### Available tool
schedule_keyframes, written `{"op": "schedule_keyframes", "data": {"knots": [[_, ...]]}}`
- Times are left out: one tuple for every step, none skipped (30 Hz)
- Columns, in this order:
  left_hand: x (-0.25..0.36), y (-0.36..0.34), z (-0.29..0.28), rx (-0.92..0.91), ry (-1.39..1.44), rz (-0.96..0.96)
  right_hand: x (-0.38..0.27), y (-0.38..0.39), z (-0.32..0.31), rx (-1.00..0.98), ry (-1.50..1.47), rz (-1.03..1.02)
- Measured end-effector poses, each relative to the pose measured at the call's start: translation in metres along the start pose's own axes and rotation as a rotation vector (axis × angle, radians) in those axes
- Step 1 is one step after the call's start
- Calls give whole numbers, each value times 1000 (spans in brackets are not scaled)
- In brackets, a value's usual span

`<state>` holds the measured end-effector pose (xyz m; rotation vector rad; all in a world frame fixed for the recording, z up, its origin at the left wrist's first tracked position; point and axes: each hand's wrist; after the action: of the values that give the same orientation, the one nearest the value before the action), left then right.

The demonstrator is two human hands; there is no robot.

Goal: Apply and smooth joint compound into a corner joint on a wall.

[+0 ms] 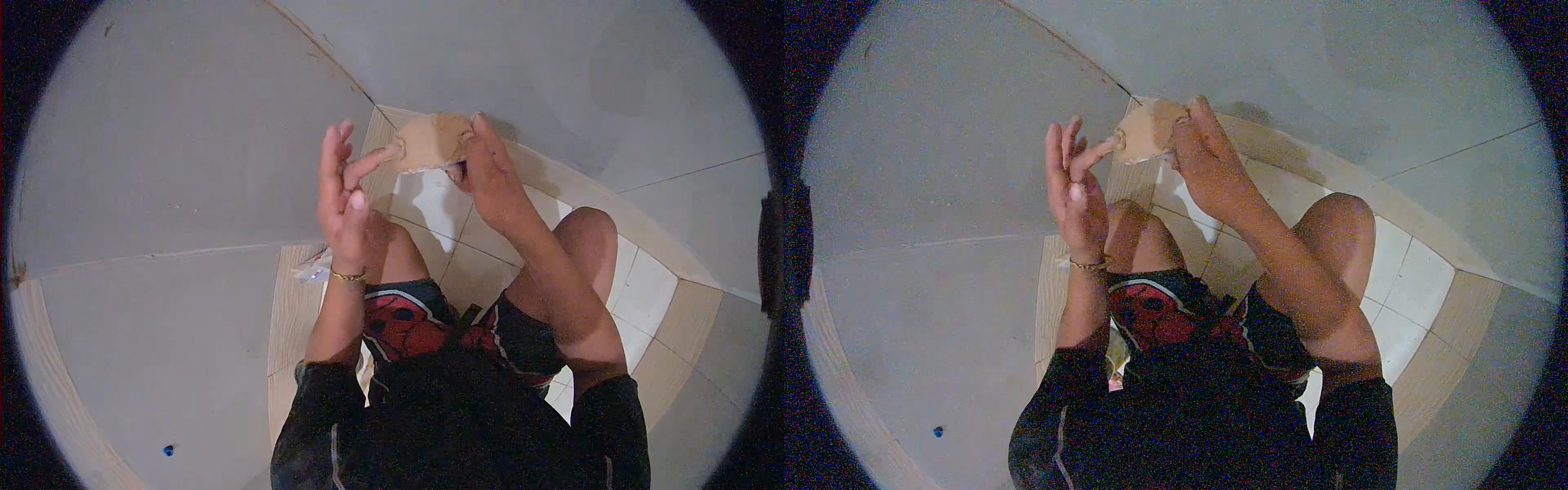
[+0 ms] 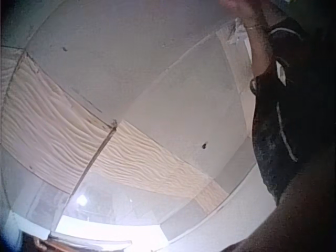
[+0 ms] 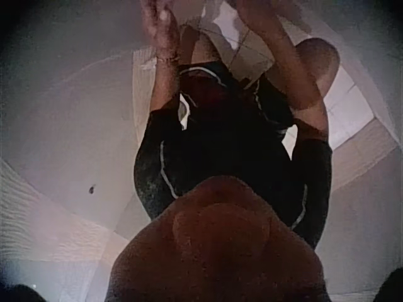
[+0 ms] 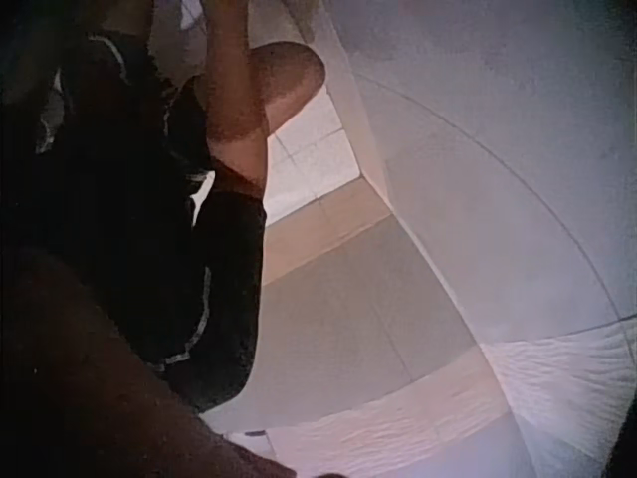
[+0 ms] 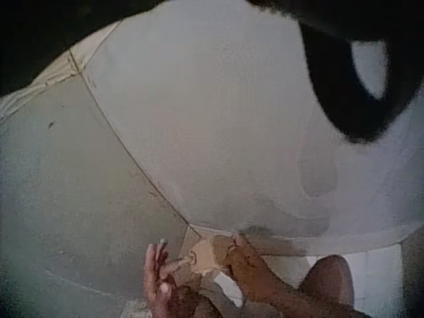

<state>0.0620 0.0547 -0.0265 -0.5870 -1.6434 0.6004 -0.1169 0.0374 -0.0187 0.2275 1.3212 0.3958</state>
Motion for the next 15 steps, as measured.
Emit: {"op": "schedule_keyframes", "data": {"knots": [[-3,0,2,31,108,-35,7,-2,-3,8,4,1],[-4,-3,3,61,208,-67,16,-7,-4,65,89,-152],[-3,-5,6,61,210,-67,23,-11,-6,122,175,-305],[-1,-8,5,109,255,-67,22,-13,-7,116,174,-305],[0,-9,4,157,300,-66,20,-13,-10,15,199,-285],[0,-9,2,159,294,-66,19,-13,-11,-87,224,-264],[-2,-11,3,146,279,-60,17,-12,-10,-88,226,-263],[-4,-12,4,133,263,-54,16,-10,-7,-54,185,-211],[-6,-13,4,135,262,-55,14,-9,-6,-21,144,-159],[-6,-13,5,104,180,-31,11,-6,-6,-27,145,-157],[-5,-14,5,73,97,-9,6,-3,-6,-48,148,-206],[-4,-15,6,76,91,-11,4,-1,-5,-70,150,-255],[-2,-17,9,44,32,-2,4,-2,-5,-72,151,-252],[-2,-18,12,13,-27,7,5,-3,-6,-45,120,-224],[-4,-17,14,15,-28,4,5,-3,-6,-17,88,-196]]}}
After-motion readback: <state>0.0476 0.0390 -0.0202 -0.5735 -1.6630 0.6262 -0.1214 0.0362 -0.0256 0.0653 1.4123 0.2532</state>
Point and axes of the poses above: each hand's wrist, its own y-axis away from the middle knuckle, its own z-axis out of the palm, x = y × z, and after that the axes turned 9 degrees about z, right-handed
